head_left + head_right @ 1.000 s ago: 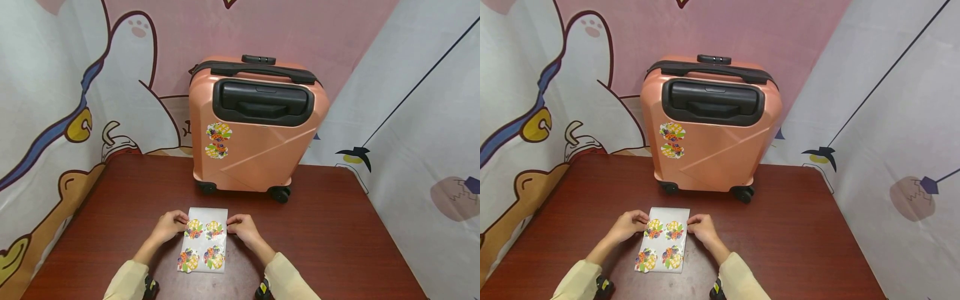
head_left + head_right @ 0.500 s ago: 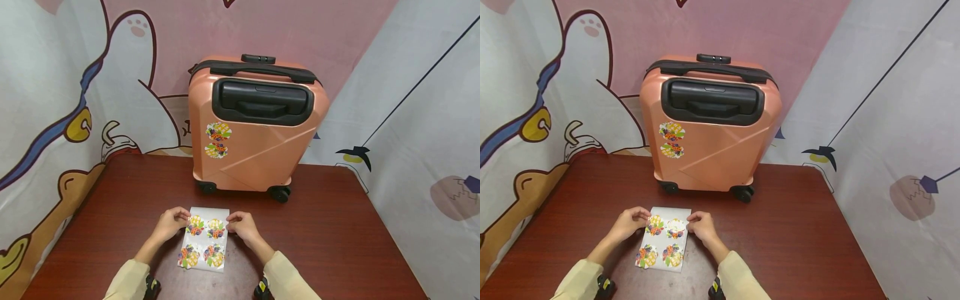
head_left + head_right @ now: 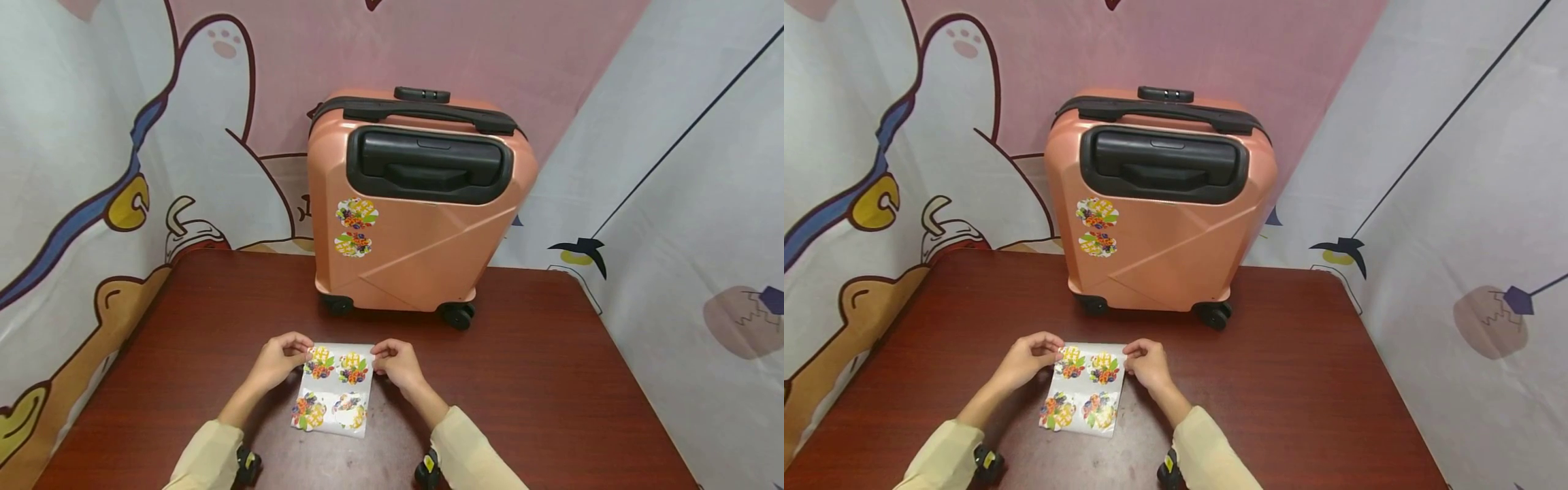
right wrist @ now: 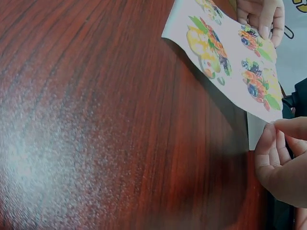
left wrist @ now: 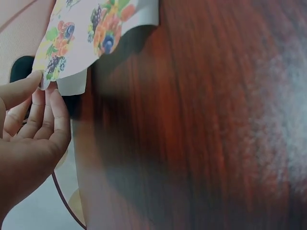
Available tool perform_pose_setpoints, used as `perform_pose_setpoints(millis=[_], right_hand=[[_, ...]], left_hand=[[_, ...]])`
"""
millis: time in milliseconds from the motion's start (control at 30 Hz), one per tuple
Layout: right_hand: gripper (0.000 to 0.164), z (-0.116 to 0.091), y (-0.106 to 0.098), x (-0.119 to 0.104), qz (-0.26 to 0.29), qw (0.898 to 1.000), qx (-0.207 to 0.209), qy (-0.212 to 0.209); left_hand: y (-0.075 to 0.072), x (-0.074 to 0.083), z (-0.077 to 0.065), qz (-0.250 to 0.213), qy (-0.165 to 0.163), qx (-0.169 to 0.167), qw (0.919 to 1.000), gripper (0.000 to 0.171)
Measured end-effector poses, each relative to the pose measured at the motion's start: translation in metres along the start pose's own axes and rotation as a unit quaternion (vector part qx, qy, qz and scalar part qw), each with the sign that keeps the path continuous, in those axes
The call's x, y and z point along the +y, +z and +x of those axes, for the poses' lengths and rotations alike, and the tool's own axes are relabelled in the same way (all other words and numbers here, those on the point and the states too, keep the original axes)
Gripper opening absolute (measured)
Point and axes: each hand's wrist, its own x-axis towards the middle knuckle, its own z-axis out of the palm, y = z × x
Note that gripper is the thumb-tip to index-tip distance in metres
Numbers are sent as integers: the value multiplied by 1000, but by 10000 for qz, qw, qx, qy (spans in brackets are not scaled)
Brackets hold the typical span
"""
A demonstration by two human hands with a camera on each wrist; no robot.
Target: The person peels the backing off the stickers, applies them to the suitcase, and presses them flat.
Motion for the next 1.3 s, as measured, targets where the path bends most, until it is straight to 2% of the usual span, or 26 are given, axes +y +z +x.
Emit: perform_pose_setpoints(millis=[267, 433, 633, 833, 967, 1067, 1233, 1300], right_hand=[[13, 3, -2, -1, -348, 9991, 216, 91], [15, 5, 1, -10, -269, 9993, 115, -239], [14, -6, 12, -40, -363, 9969, -269, -639], [12, -19, 28, -67, -763, 9922, -388, -907], [10, -7, 36, -49, -1019, 9879, -368, -1109], [9, 3, 40, -31, -1297, 9842, -333, -1162], [7, 2, 43, -29, -1564, 9808, -308, -1125], [6, 2, 44, -29, -1605, 9800, -298, -1135]], left_hand=[[0, 2, -1, 9, 196, -79, 9998, 12], [0, 1, 0, -1, 197, -75, 9998, 12], [0, 4, -1, -20, 132, -110, 9999, 11], [2, 7, -1, -5, 129, -131, 9998, 11], [1, 29, -8, 26, 224, -157, 9996, 10], [1, 38, -11, 14, 275, -195, 9994, 10], [6, 15, -4, 6, 305, -240, 9992, 10], [6, 11, -3, -12, 349, -262, 9990, 10]])
